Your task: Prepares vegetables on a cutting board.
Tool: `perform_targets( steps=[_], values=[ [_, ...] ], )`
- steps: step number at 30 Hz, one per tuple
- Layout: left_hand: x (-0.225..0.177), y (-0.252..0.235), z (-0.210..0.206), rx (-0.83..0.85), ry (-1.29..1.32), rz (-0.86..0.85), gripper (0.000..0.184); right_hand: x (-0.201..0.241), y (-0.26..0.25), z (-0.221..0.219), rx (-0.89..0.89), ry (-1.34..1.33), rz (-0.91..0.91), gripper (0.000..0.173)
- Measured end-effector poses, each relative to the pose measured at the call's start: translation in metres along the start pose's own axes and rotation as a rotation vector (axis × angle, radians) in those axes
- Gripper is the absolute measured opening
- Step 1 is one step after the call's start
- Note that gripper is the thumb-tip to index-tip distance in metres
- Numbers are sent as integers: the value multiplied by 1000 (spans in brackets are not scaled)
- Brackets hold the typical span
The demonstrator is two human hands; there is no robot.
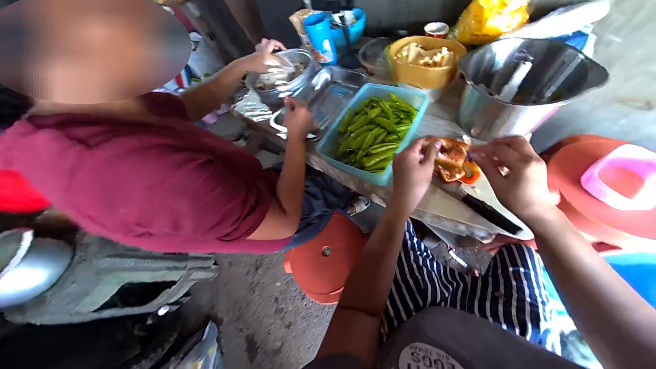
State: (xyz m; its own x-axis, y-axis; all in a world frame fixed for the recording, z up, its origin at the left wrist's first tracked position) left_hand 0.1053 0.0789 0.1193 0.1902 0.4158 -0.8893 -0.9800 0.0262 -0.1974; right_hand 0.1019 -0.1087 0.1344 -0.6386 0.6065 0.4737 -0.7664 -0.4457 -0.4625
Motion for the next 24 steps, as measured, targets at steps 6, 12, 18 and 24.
perform_targets(
  steps=[6, 12, 18, 24],
  values=[
    [-13, -19, -8, 46, -96, -2, 31, -9, -15, -2, -122, -60, 98, 16],
    [-23, -27, -19, 51, -292, -50, 29, -19, -30, -18, 24, -23, 190, 18],
    [-35, -44, -19, 48, -550, -199, 32, -27, -60, -14, 242, -25, 136, 16],
    [-40, -56, -20, 47, -697, -218, 33, -32, -90, -4, 417, -53, 191, 17]
  ],
)
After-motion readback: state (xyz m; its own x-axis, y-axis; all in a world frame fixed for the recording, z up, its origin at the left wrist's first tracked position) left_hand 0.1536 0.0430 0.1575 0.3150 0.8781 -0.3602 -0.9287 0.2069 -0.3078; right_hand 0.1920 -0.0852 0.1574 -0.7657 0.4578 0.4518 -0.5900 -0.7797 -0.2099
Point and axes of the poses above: each hand's wrist, its own y-axis away from the middle knuckle, its own z-axis out of the back of the hand, x = y × z, the point moved 4 cm from there along -y, towards the middle knuckle, and after that the axes turned 12 degrees about x, right-handed, at the moved point
